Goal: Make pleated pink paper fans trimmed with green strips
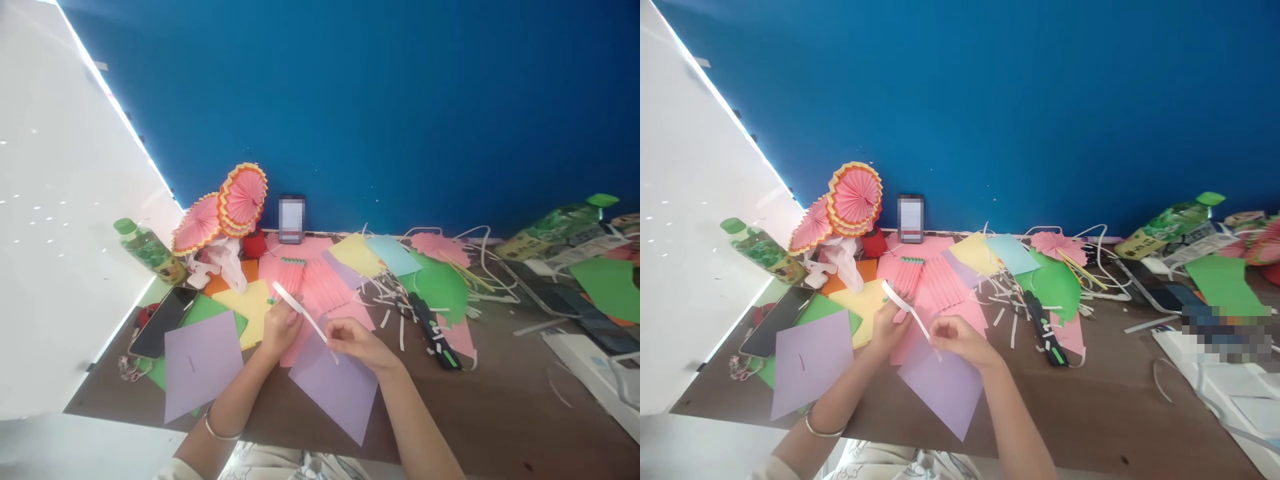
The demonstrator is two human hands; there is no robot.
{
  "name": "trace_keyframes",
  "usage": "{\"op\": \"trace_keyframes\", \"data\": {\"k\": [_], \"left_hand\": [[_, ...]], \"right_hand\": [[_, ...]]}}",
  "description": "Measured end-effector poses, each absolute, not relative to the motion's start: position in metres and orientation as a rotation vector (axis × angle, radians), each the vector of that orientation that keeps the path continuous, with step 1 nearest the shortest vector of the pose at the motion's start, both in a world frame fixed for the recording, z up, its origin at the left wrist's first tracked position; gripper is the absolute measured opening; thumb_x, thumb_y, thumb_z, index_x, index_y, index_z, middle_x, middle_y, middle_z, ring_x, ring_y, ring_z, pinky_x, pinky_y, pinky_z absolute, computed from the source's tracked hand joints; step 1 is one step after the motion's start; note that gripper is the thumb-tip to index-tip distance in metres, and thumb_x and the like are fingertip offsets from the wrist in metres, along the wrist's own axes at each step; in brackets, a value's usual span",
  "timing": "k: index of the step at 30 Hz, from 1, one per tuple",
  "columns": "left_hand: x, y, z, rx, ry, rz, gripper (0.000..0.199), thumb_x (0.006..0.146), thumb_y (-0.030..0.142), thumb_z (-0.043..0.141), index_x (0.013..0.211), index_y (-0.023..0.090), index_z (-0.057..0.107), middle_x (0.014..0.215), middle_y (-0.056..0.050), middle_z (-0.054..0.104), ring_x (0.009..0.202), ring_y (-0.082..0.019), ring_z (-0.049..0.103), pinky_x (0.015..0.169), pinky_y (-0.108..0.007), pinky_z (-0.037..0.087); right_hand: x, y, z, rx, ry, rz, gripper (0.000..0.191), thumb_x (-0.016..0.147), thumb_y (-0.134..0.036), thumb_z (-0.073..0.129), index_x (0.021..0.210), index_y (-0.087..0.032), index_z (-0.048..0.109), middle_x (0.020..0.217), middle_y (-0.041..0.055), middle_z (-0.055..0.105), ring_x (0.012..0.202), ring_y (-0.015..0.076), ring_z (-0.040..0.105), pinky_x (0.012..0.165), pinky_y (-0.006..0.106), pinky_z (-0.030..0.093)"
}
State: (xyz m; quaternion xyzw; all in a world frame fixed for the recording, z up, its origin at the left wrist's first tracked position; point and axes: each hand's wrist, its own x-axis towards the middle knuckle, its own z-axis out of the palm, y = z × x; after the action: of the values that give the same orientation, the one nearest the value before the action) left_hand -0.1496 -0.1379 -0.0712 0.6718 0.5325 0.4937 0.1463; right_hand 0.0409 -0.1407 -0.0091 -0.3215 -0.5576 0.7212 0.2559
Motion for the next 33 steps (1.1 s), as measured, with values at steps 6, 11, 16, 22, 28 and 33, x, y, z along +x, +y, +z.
{"op": "trace_keyframes", "data": {"k": [6, 11, 16, 22, 28, 33], "left_hand": [[-0.158, -0.130, -0.074, 1.988, 1.710, 1.398, 0.029, 0.072, 0.005, 0.044, 0.089, 0.020, 0.064, 0.087, -0.006, 0.067, 0.098, -0.023, 0.058, 0.095, -0.043, 0.040], [-0.157, -0.135, -0.063, 1.698, 1.515, 1.319, 0.043, 0.068, 0.007, 0.049, 0.107, 0.021, 0.058, 0.100, -0.007, 0.063, 0.103, -0.025, 0.053, 0.089, -0.042, 0.042], [-0.156, -0.130, -0.056, 0.968, 1.021, 1.397, 0.045, 0.077, 0.029, 0.049, 0.122, 0.023, 0.049, 0.133, -0.008, 0.044, 0.123, -0.027, 0.039, 0.092, -0.038, 0.040], [-0.162, -0.122, -0.046, 0.502, 0.829, 1.544, 0.033, 0.077, 0.032, 0.059, 0.106, 0.017, 0.057, 0.121, -0.013, 0.056, 0.116, -0.024, 0.048, 0.096, -0.037, 0.039], [-0.168, -0.119, -0.045, 0.525, 0.916, 1.626, 0.025, 0.075, 0.032, 0.061, 0.091, 0.012, 0.061, 0.105, -0.014, 0.064, 0.103, -0.024, 0.058, 0.090, -0.039, 0.044], [-0.190, -0.114, -0.034, 0.522, 0.920, 1.766, 0.019, 0.075, 0.029, 0.061, 0.087, 0.013, 0.061, 0.092, -0.009, 0.067, 0.090, -0.017, 0.063, 0.084, -0.031, 0.047]], "right_hand": [[0.048, -0.140, -0.013, -0.580, -1.489, 2.010, 0.026, 0.066, -0.034, 0.070, 0.061, -0.015, 0.052, 0.062, -0.0024, 0.044, 0.057, 0.0090, 0.039, 0.053, 0.023, 0.030], [0.048, -0.140, -0.011, -0.544, -1.474, 2.044, 0.024, 0.066, -0.033, 0.069, 0.062, -0.015, 0.053, 0.062, -0.0026, 0.044, 0.057, 0.0087, 0.037, 0.053, 0.023, 0.027], [0.050, -0.139, -0.010, -0.570, -1.509, 2.049, 0.025, 0.066, -0.034, 0.068, 0.061, -0.015, 0.052, 0.062, -0.0028, 0.043, 0.057, 0.0088, 0.038, 0.053, 0.023, 0.029], [0.056, -0.136, -0.011, -0.772, -1.646, 2.012, 0.024, 0.068, -0.033, 0.068, 0.066, -0.016, 0.052, 0.064, -0.0021, 0.048, 0.057, 0.0090, 0.044, 0.053, 0.022, 0.034], [0.065, -0.136, -0.009, -1.017, -1.805, 1.912, 0.026, 0.068, -0.036, 0.067, 0.067, -0.015, 0.053, 0.063, -0.0021, 0.049, 0.058, 0.0089, 0.045, 0.056, 0.022, 0.035], [0.085, -0.147, -0.008, -1.134, -1.772, 1.824, 0.027, 0.069, -0.039, 0.066, 0.067, -0.015, 0.053, 0.064, -0.0014, 0.048, 0.061, 0.0106, 0.045, 0.059, 0.023, 0.036]]}}
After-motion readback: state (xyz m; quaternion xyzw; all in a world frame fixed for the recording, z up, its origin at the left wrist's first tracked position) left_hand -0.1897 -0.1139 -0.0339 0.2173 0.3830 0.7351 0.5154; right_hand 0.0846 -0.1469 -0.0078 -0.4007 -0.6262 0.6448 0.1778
